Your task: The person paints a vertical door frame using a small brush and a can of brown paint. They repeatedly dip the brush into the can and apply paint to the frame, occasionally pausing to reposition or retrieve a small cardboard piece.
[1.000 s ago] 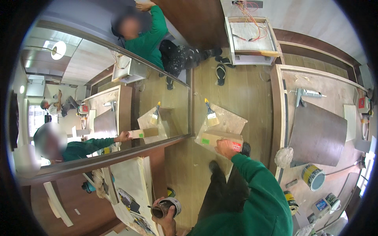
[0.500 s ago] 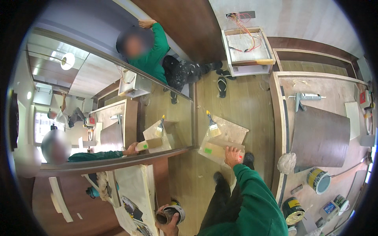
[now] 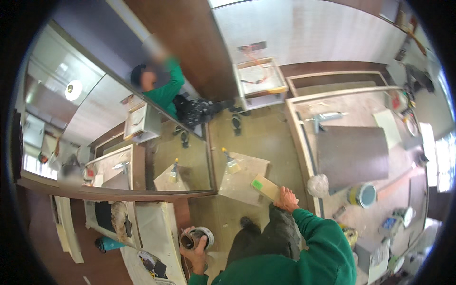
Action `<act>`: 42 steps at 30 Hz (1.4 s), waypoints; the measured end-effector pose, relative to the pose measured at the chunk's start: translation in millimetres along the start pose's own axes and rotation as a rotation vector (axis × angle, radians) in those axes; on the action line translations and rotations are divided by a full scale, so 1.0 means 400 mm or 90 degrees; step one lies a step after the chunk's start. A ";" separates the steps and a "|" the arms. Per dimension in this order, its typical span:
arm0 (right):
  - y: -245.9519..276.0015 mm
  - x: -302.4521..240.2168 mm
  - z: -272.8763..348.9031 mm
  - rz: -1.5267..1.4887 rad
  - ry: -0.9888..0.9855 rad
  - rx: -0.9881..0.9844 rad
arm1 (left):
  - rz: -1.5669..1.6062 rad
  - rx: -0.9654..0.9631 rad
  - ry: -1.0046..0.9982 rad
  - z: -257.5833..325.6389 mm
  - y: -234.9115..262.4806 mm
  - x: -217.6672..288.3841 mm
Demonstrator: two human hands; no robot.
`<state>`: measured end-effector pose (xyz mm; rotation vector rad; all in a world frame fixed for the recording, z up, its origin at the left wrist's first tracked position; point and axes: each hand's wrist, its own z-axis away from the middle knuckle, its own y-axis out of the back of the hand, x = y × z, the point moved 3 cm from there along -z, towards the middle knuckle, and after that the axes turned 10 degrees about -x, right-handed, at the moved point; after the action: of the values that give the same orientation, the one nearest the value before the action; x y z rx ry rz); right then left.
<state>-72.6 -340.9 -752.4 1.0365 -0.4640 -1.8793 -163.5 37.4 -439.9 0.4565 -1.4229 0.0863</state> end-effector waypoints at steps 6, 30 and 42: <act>-0.052 0.106 0.413 -0.084 -0.182 0.061 | -0.055 -0.143 -0.082 -0.052 0.045 -0.035; -1.073 0.166 1.516 -0.564 -0.639 0.318 | 0.065 -0.730 -0.255 0.444 -0.345 0.072; -1.305 -0.006 1.857 -0.815 -0.946 0.528 | -0.083 -1.118 -0.221 1.073 -0.474 0.148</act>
<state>-954.5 -141.8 -672.8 -0.0324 -1.8346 -3.6080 -492.0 -300.2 -397.8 -0.9303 -1.2768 -1.3025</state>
